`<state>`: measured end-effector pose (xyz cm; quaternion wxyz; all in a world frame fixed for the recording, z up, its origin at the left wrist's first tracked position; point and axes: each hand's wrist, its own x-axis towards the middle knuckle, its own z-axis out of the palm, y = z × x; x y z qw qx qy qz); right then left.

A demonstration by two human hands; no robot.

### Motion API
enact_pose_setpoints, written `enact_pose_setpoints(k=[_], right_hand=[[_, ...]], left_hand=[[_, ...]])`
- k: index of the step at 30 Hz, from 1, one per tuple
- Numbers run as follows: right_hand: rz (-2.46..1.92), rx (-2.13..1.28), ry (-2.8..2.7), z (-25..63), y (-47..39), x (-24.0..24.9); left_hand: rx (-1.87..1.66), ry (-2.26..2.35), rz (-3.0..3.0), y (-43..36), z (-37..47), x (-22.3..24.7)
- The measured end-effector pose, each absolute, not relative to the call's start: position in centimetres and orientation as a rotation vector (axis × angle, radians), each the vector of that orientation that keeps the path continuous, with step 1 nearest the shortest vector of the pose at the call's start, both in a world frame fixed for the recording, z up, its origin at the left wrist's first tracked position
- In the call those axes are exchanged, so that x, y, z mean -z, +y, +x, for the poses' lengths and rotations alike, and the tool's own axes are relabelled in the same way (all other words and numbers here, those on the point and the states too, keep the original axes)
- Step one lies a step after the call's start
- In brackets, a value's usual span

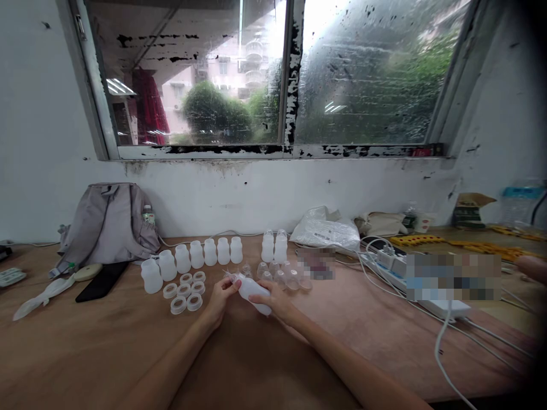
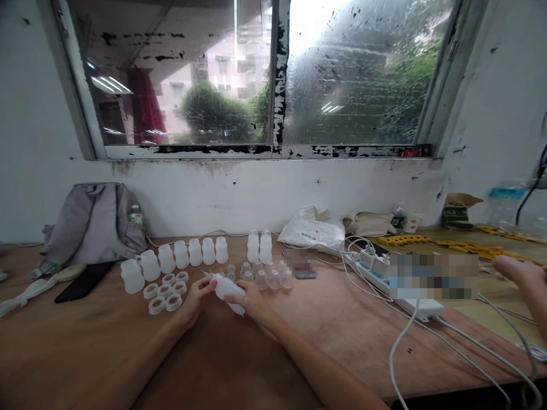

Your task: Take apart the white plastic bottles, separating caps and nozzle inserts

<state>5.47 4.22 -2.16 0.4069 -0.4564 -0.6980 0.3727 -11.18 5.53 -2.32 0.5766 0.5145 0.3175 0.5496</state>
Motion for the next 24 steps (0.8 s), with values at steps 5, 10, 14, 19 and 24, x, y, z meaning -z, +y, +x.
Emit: enact_pose_setpoints(k=[5,10,14,19,24], right_hand=[[-1.007,-1.501,-1.494,6.3,4.2,1.8],[-0.863,-1.714,-1.373,6.0,3.9,1.7],[-0.784,-1.577,-1.308,4.5,3.5,2.1],[-0.804,-1.319,-1.459,4.4,3.7,2.4],[-1.173,-0.86,-1.586,6.9,5.6,2.0]], left_hand=[[-1.298,0.726,1.263,5.0,-11.1,2.1],[-1.334,0.725,1.268,5.2,-10.9,2.2],[-1.359,0.62,1.133,5.5,-10.3,2.4],[-1.227,0.622,1.084,5.0,-9.9,2.6],[-1.3,0.622,0.945,4.8,-10.3,2.3]])
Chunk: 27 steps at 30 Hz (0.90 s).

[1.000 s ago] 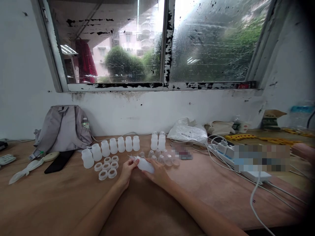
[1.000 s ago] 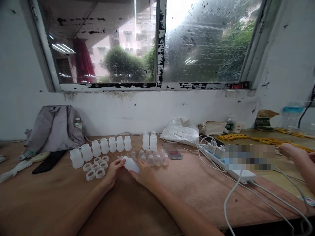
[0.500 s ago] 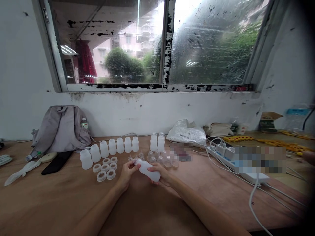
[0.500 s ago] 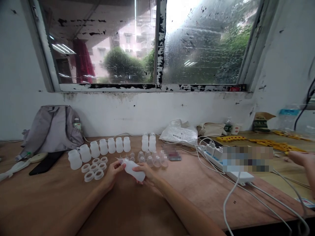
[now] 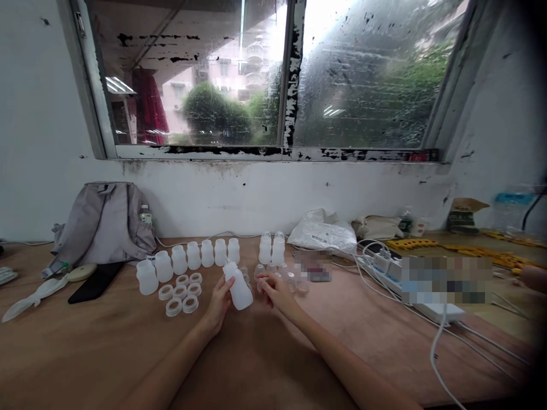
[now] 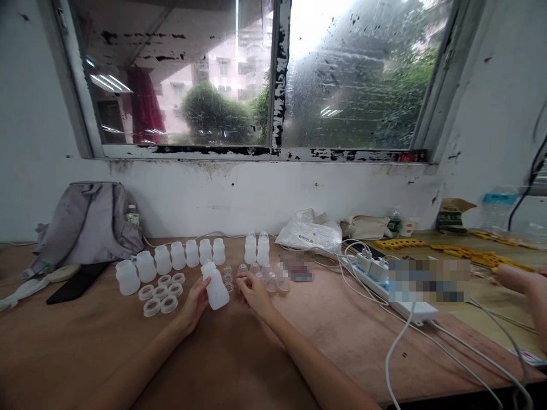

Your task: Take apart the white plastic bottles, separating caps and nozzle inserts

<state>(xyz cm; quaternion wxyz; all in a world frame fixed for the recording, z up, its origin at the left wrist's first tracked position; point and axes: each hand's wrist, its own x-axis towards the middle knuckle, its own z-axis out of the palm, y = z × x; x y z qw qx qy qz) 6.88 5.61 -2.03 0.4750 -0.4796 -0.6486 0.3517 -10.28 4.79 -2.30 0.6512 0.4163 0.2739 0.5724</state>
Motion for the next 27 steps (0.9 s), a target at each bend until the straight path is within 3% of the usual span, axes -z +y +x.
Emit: enact_pose_setpoints(k=[5,13,20,27], right_hand=[[-1.389,-0.632,-1.634,8.1,7.1,2.9],[-1.307,-0.345,-1.534,7.7,7.0,3.0],[-0.92,-0.765,-1.063,8.4,6.9,0.8],[-0.925,-0.747,-1.166,8.0,6.4,0.7]], left_hand=[[-1.253,0.732,0.881,5.2,-10.5,2.4],[-1.253,0.837,0.991,5.4,-10.6,2.6],[-1.149,0.917,1.263,5.4,-10.6,2.6],[-1.136,0.959,1.645,5.2,-10.4,2.6]])
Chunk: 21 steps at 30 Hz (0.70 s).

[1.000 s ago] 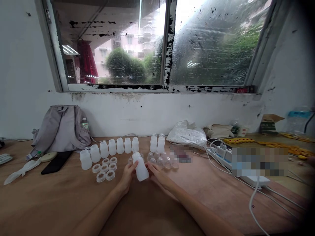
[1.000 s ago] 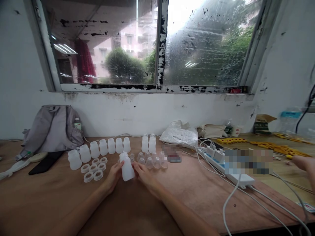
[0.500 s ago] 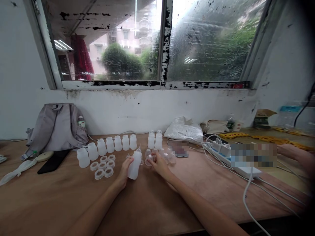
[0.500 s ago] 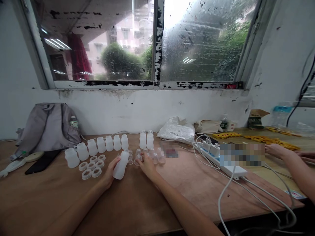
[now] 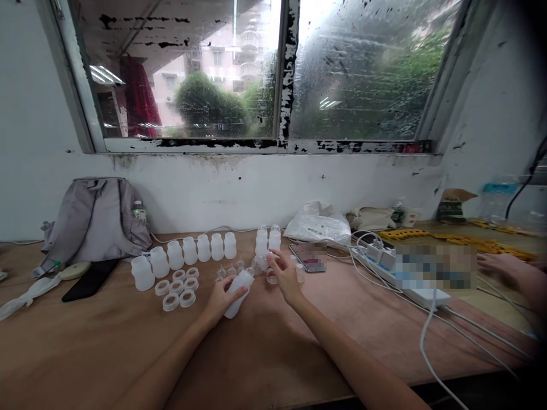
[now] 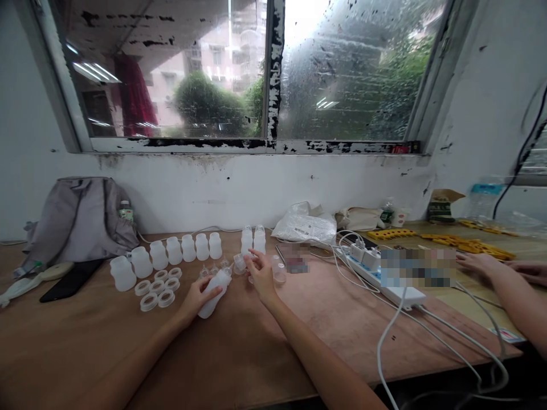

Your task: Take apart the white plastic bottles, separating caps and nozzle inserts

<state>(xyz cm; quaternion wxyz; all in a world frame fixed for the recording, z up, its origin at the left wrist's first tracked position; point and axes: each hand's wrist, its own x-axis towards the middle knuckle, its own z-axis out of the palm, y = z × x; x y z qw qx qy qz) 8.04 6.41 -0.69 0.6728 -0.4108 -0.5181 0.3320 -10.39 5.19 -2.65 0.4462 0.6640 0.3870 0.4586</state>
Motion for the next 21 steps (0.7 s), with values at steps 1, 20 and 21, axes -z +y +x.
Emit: enact_pose_setpoints(k=[1,20,21], right_hand=[[-0.935,-0.745,-1.187,8.0,6.3,0.7],[-1.033,-0.719,-1.451,6.8,5.6,1.3],[-1.032,-0.715,-1.451,6.8,5.6,1.3]], left_hand=[[-1.129,0.969,1.692,5.2,-10.4,2.7],[-1.117,1.036,1.85,5.0,-10.3,3.0],[-1.117,1.039,1.85,5.0,-10.3,3.0]])
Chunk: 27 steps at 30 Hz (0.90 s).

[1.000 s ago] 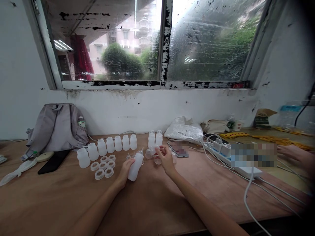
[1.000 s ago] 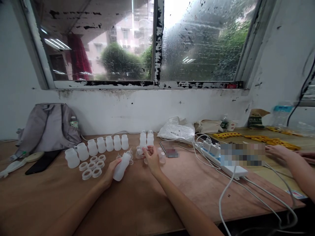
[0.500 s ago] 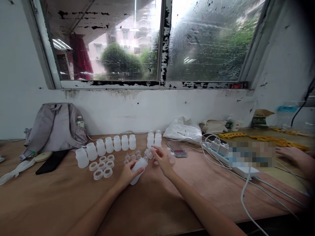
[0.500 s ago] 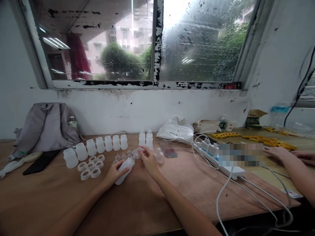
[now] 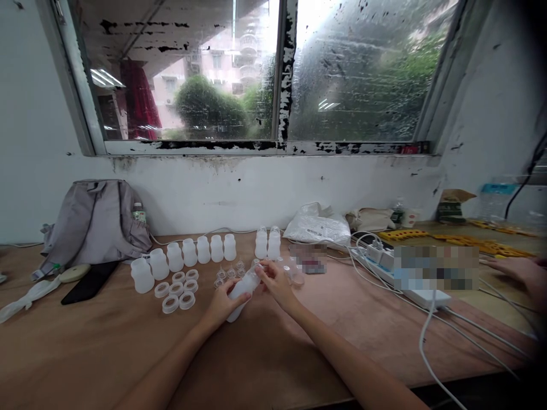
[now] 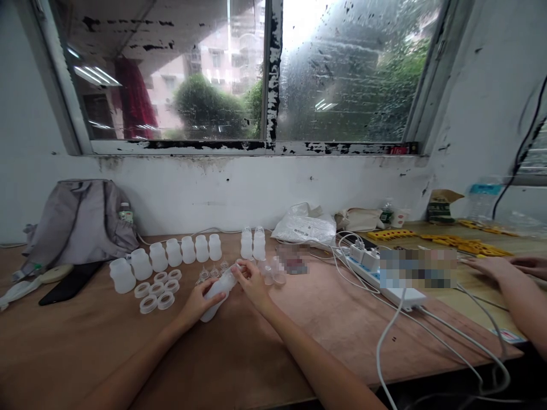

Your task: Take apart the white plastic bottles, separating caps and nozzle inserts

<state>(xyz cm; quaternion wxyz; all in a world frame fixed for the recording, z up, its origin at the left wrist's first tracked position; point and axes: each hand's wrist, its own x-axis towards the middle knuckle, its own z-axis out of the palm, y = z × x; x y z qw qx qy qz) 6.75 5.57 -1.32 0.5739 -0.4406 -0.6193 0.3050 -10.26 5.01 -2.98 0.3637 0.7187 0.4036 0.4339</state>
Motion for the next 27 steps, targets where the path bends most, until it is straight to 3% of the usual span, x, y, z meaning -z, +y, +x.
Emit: enact_pose_setpoints(k=[27], right_hand=[[-0.957,-0.825,-1.447,6.5,5.45,1.66]], left_hand=[[-1.136,1.024,1.836,4.82,-10.13,2.95]])
